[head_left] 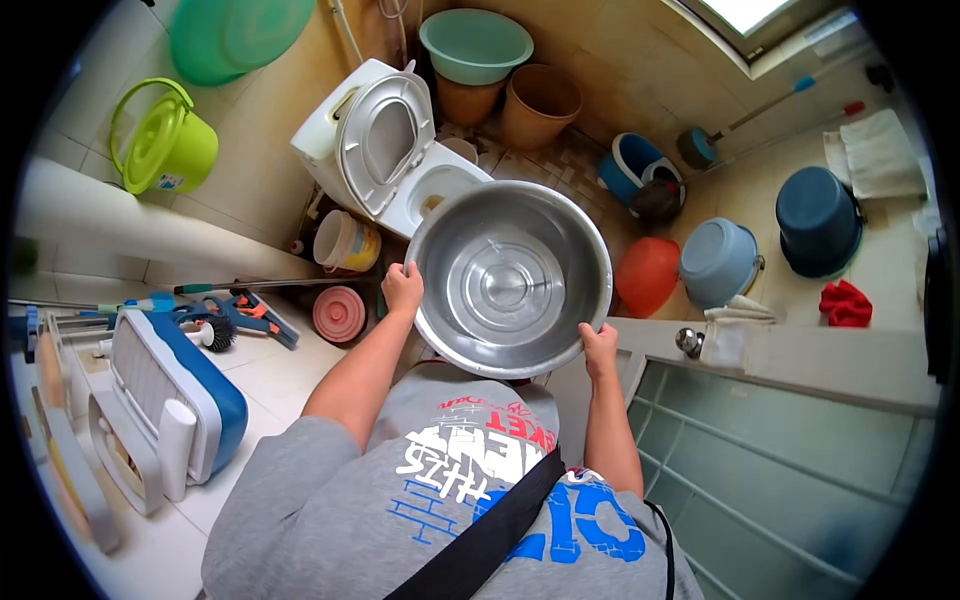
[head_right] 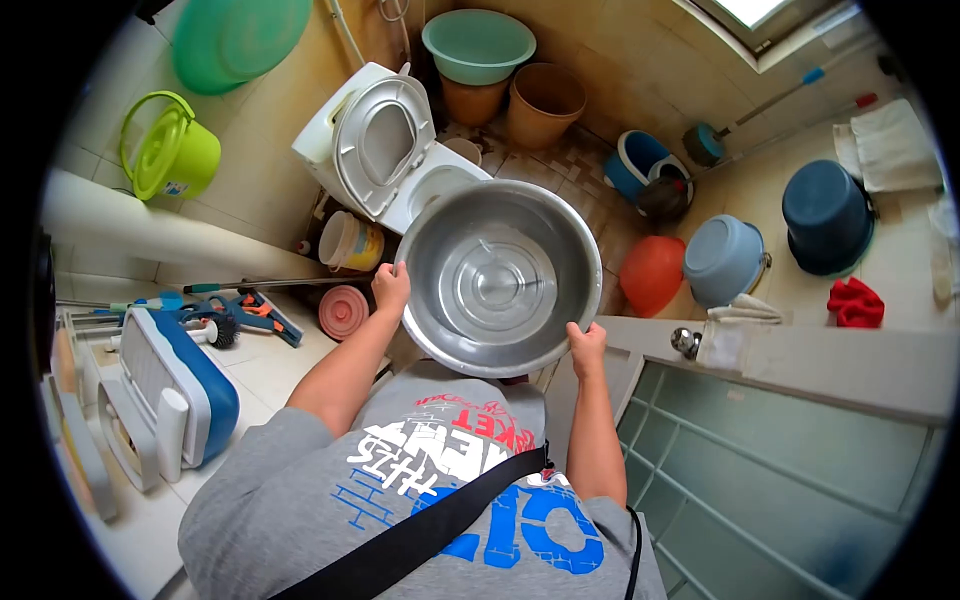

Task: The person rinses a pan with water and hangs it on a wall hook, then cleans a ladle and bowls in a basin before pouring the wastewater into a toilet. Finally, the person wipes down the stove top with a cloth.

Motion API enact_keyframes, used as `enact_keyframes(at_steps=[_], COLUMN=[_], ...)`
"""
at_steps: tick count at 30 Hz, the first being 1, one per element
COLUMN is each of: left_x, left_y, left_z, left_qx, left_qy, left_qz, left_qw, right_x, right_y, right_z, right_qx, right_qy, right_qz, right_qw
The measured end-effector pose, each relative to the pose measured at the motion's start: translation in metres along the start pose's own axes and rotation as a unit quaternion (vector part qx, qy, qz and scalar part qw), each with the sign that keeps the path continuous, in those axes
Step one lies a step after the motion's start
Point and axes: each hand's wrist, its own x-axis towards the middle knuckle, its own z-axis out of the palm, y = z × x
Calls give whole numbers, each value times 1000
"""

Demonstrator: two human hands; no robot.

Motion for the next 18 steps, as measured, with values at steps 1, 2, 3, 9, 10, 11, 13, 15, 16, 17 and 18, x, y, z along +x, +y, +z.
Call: enact_keyframes(at_steps=[1,2,3,9,10,11,13,15,16,17,18], left_x=[4,10,17,39,42,47,52,53,56,59,60], left_y=[-1,-1,-2,-10,-7,-5,-5,-11,-13,-16,-16], left_z=[6,10,13,41,43,45,51,60,65,69,71], left_qx=[10,9,8,3,1,0,-2,9,11,12,13], left_qy=[2,-1,-4,-15,-22,-27,-39,-38,-36,-39,-41], left_qz=[-9,-21,-35,-101,-116,-124,-138,-152,-164,-169,-172], left_qw=[1000,1000,999,995,993,992,990,988,986,985,984], right_x=[10,19,29,73,81,89,101,107,114,121,126], right_y=[-9,-14,-24,-33,-39,-44,-55,-48,-51,-55,-58], right_z=[1,3,9,25,29,31,36,36,38,41,42], right_qx=[-9,-14,-21,-64,-66,-81,-112,-111,-117,-123,-127], right_qy=[-14,-23,-33,-42,-42,-47,-55,-57,-61,-65,-67], right_qz=[3,5,7,34,36,36,36,46,49,46,42], right_qw=[1000,1000,999,996,996,995,992,991,990,989,989])
